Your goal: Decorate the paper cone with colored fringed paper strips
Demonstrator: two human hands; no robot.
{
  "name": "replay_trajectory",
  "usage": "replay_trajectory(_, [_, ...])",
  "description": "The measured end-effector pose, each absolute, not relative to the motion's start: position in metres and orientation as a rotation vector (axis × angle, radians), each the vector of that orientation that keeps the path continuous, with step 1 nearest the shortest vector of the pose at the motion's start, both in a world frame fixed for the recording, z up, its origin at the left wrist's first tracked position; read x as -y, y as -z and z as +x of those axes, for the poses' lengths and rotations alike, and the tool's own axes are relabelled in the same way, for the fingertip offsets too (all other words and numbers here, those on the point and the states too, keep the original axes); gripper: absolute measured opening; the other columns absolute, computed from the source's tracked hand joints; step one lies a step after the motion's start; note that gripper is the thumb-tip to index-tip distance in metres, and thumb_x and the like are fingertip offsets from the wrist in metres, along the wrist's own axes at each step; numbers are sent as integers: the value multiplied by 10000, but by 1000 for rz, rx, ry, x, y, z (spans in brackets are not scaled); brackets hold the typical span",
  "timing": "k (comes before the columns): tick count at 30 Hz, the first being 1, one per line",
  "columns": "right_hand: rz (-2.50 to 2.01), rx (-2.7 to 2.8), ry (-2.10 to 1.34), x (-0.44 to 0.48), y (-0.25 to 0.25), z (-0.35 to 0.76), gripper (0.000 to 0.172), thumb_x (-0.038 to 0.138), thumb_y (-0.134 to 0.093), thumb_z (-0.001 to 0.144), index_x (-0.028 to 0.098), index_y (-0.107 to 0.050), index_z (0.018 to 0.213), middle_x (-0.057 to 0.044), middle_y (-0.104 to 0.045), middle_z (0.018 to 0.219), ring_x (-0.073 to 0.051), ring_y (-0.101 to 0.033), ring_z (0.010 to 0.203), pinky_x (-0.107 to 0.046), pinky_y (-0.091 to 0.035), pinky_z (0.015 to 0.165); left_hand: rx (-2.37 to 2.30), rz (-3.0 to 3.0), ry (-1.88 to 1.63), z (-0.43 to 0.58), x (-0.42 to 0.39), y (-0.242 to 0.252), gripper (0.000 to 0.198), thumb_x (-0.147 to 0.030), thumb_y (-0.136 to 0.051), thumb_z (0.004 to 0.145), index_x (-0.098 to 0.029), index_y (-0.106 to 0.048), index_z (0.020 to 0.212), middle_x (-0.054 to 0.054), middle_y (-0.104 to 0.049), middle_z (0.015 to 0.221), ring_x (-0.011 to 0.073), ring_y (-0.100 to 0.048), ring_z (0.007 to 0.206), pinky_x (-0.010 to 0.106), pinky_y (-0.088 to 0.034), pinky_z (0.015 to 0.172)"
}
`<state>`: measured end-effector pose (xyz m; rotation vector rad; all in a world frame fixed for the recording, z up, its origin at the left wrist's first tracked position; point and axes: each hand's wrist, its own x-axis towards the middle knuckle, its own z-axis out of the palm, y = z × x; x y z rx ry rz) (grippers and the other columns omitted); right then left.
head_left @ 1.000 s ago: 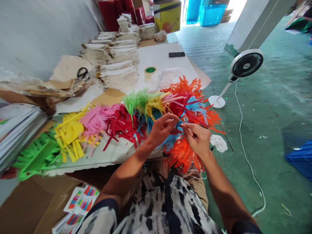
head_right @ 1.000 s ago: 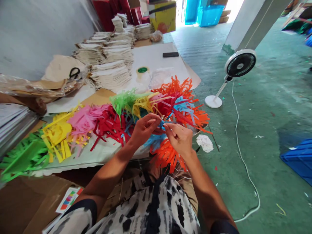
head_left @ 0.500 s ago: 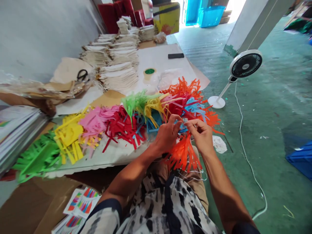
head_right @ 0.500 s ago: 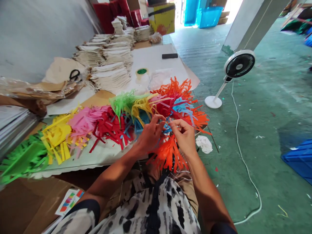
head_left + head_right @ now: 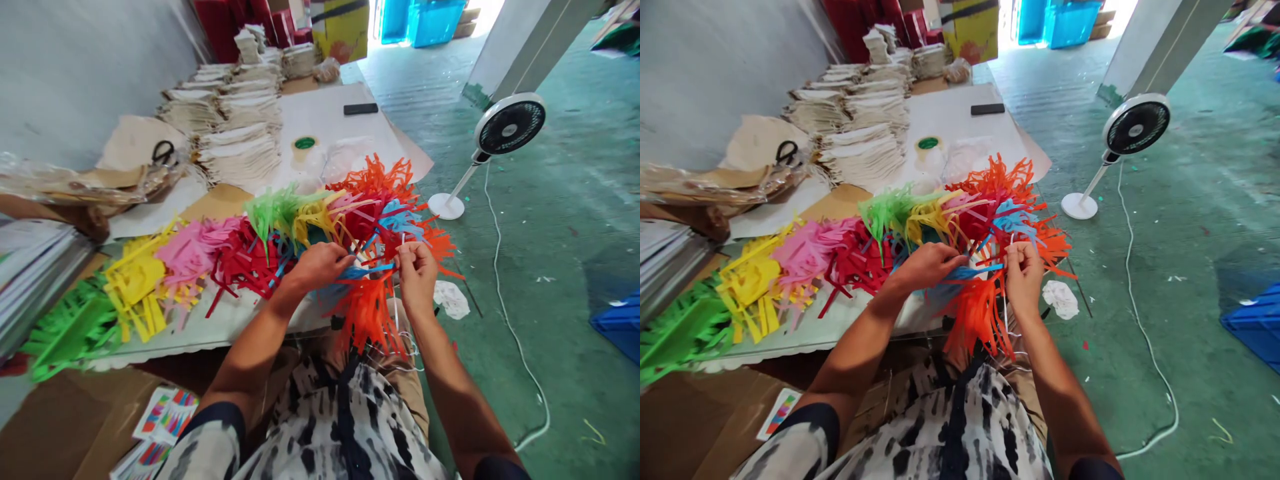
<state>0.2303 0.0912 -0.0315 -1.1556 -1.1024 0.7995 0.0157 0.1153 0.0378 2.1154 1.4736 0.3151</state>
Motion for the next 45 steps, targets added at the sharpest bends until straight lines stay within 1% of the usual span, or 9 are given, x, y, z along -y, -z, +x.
replay_trajectory(7, [-1257, 1117, -568, -94, 31, 239, 278, 450, -587, 1027, 216, -598, 876, 26, -550, 767, -142, -495, 676, -276, -382, 621, -1659, 2215, -32, 1, -127, -66, 336, -488, -707, 917, -237, -831, 733, 50, -664, 606, 177, -557, 583, 311, -294, 611])
replay_trajectory(12, [-1285, 1190, -513, -92, 33, 236, 261, 425, -571, 1044, 218, -601, 887, 26, -560, 770, -144, -500, 676, -288, -371, 628, -1730, 2385, -383, 37, -128, -56, 268, -422, -643, 994, -240, -837, 965, 103, -739, 1071, 230, -683, 853, 319, -401, 710])
replay_trajectory(16, [-1285, 1248, -500, -88, 33, 231, 264, 413, -553, 1063, 219, -590, 888, 29, -542, 779, -141, -487, 681, -291, -359, 635, -1863, 2290, -279, 71, -134, -33, 293, -316, -570, 1018, -131, -792, 1070, 176, -672, 1192, 272, -713, 931, 347, -447, 749])
replay_trajectory(26, [-1156, 1580, -684, -98, 4, 226, 259, 436, -531, 1086, 237, -646, 965, 25, -664, 774, -132, -550, 600, -278, -376, 583, -1810, 2376, -325, 48, -158, -75, 183, -259, -638, 916, -239, -805, 990, 66, -784, 894, 242, -716, 866, 324, -466, 722])
replay_trajectory(31, [-1124, 1532, -570, -112, -5, 221, 240, 417, -526, 1086, 231, -665, 1023, 22, -660, 755, -133, -558, 603, -274, -387, 577, -1743, 2480, -691, 39, -153, -87, 247, -265, -641, 955, -296, -813, 1130, 53, -817, 987, 237, -745, 906, 324, -479, 743])
replay_trajectory(34, [-1088, 1528, -473, -114, -8, 219, 224, 402, -545, 1081, 230, -684, 1052, 23, -661, 747, -125, -539, 583, -277, -402, 583, -1668, 2423, -917, 32, -150, -88, 197, -265, -679, 936, -297, -818, 1071, 14, -823, 943, 208, -753, 862, 301, -474, 718])
replay_trajectory(37, [-1017, 1561, -356, -115, -13, 216, 169, 354, -594, 1062, 240, -712, 1021, -16, -709, 885, -141, -619, 709, -279, -450, 630, -1583, 2384, -1046, 29, -149, -87, 137, -215, -691, 906, -256, -816, 947, 6, -817, 937, 175, -739, 828, 279, -477, 710])
replay_trajectory(41, [-962, 1680, -268, -119, -17, 211, 108, 292, -635, 1036, 264, -739, 1021, -62, -701, 1298, -182, -697, 964, -304, -522, 729, -1382, 2295, -1209, 35, -145, -78, 131, -217, -704, 904, -239, -799, 991, -1, -788, 903, 127, -682, 765, 246, -484, 704])
replay_trajectory(45, [-950, 1702, -336, -125, -11, 212, 150, 296, -594, 1052, 248, -722, 990, -69, -736, 1225, -200, -716, 1015, -324, -556, 811, -1232, 2180, -1257, 34, -146, -61, 146, -257, -737, 900, -229, -783, 1036, -19, -760, 848, 106, -643, 703, 227, -475, 668])
